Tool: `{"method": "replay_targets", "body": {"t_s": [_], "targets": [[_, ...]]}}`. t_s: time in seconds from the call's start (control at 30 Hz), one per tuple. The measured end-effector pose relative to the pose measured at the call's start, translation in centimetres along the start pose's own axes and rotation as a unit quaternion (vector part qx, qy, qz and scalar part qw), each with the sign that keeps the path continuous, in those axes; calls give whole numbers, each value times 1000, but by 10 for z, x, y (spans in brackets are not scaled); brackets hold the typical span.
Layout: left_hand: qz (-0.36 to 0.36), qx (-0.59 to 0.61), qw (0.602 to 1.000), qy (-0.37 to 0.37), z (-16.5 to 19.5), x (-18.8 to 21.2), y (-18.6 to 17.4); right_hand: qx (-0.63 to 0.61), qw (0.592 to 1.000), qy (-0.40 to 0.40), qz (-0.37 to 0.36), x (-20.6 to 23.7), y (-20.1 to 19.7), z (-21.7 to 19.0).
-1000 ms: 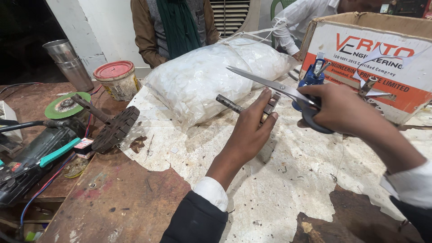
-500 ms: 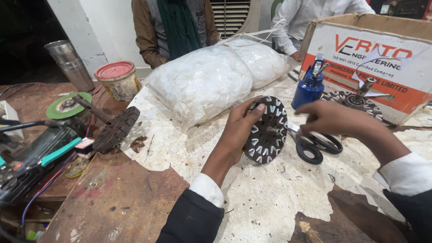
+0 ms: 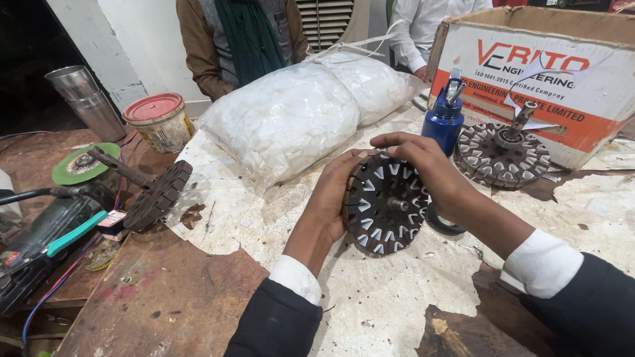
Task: The person cuts small white pieces with scissors and presses them one by one into the slots around a circular metal disc on the workbench, rotating the disc to reach each slot. They continue filling slots around the disc, occasionally trimming pieces to size.
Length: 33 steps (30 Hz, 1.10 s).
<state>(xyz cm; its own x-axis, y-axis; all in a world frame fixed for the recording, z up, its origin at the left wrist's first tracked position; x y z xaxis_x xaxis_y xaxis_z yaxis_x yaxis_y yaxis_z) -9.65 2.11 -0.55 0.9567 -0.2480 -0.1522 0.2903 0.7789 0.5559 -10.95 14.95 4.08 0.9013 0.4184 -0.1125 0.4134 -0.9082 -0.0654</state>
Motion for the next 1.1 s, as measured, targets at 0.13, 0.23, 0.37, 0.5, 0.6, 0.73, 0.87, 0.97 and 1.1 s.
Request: {"method": "replay_targets", "body": {"t_s": [0.13,0.23,0.37,0.5,0.6,0.73,0.87,0.97,1.1], "targets": [[37,93,994,-36,-10,-1,-9,32,999,25,-7,3,7,-3],[37,131,990,-33,-9,0,-8,5,995,99,-2,5,5,7],[34,147,987,-54,-8,5,-4,-23,992,126,9,10,10,12],[41,180,979,-86,-10,9,2,-44,990,125,47,12,17,4],[35,181,976,-118,-12,12,4,-43,987,135,75,16,21,-1],[17,169,979,-112,-9,11,2,-39,990,119,57,18,30,-7],[15,175,977,-118,-13,8,0,-39,992,108,57,16,31,-7],[23,175,977,-123,-15,7,-5,-12,982,132,132,19,20,-2],[11,182,975,-129,-16,5,-5,-19,985,121,118,20,25,-2]]}}
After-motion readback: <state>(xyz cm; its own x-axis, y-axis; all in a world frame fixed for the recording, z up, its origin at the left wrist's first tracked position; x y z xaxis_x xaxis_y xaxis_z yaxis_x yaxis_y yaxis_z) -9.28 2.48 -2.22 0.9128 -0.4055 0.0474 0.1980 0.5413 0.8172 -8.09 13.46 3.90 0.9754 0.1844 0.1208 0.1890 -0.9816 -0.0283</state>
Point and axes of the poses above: each hand's wrist, its own x-axis away from the middle knuckle, its own y-axis out of the palm, z = x × y, the point moved 9 cm from there along -x, towards the middle knuckle, and after that the axes turned 4 degrees about -z, right-handed, at the moved point
